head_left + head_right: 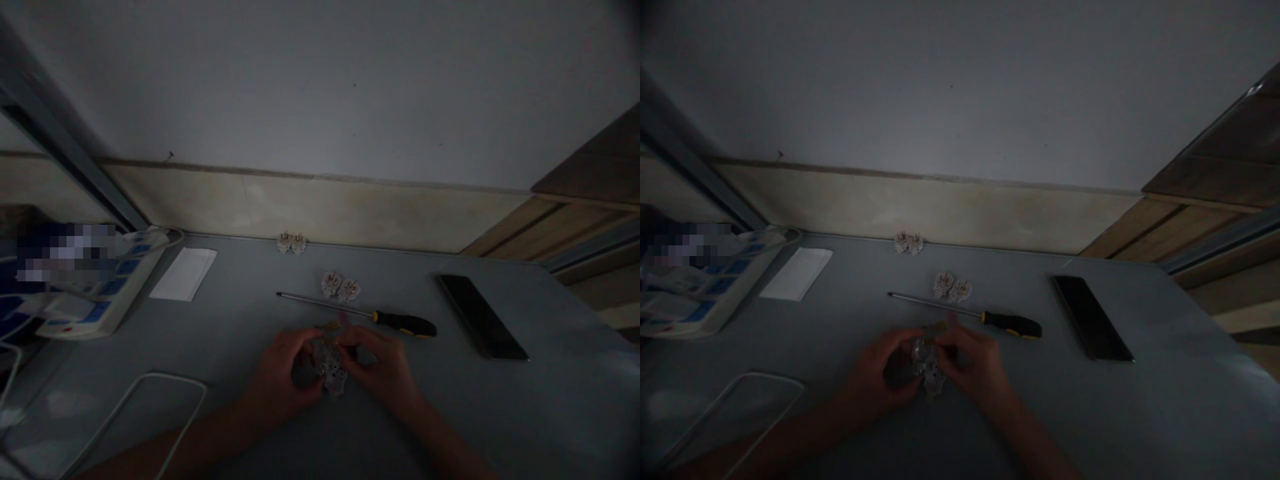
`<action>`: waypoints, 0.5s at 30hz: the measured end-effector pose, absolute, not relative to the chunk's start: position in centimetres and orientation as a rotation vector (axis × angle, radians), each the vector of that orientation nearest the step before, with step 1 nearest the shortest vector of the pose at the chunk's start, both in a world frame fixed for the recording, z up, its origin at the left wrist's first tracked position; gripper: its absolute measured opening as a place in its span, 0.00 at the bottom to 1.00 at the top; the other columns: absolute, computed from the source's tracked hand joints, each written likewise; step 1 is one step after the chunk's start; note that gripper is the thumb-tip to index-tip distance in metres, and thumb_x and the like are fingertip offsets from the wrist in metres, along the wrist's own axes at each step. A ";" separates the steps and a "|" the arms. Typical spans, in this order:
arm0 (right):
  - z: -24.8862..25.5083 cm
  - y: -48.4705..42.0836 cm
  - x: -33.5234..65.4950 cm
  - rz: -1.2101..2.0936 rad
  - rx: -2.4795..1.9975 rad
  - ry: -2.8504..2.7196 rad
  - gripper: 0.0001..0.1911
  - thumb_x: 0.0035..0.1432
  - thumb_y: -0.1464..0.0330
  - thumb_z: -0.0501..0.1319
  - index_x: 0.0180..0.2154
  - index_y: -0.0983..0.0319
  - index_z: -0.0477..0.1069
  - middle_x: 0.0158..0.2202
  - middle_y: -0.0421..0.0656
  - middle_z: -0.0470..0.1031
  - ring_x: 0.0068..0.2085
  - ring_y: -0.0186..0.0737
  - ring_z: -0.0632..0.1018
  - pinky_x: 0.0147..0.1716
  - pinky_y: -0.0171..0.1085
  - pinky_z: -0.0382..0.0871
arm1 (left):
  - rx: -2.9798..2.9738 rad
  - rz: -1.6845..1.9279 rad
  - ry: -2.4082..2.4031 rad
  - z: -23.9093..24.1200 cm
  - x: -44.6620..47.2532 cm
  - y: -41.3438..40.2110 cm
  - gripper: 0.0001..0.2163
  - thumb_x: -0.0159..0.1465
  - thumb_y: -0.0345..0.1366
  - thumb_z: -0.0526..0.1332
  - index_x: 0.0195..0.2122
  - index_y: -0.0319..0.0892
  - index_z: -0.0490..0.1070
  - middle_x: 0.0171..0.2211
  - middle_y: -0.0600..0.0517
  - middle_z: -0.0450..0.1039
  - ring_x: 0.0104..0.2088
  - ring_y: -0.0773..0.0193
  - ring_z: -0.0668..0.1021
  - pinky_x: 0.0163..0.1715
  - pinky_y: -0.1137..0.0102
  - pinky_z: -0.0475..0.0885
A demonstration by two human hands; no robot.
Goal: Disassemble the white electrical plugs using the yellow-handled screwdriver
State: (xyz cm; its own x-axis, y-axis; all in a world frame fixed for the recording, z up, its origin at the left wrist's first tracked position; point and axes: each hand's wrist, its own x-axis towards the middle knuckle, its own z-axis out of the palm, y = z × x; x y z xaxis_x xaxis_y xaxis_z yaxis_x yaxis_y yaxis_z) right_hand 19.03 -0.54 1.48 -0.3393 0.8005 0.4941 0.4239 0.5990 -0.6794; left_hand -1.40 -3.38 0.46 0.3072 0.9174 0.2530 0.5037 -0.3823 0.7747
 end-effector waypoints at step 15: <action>1.6 -1.0 18.5 0.373 -0.916 -1.996 0.07 0.58 0.77 0.59 0.33 0.61 0.72 0.24 0.39 0.72 0.23 0.30 0.74 0.22 0.28 0.70 | 2.015 0.988 1.302 0.1 -0.9 -3.5 0.24 0.52 0.28 0.63 0.52 0.45 0.71 0.35 0.49 0.78 0.34 0.54 0.79 0.36 0.61 0.78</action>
State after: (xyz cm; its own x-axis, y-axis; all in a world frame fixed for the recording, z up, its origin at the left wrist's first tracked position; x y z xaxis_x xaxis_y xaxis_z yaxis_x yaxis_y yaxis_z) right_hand 18.52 -1.00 1.56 -0.3385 0.7258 0.5989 0.4607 0.6828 -0.5670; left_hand -0.88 -3.54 0.07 0.2645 0.9206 0.2874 0.5245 -0.3874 0.7582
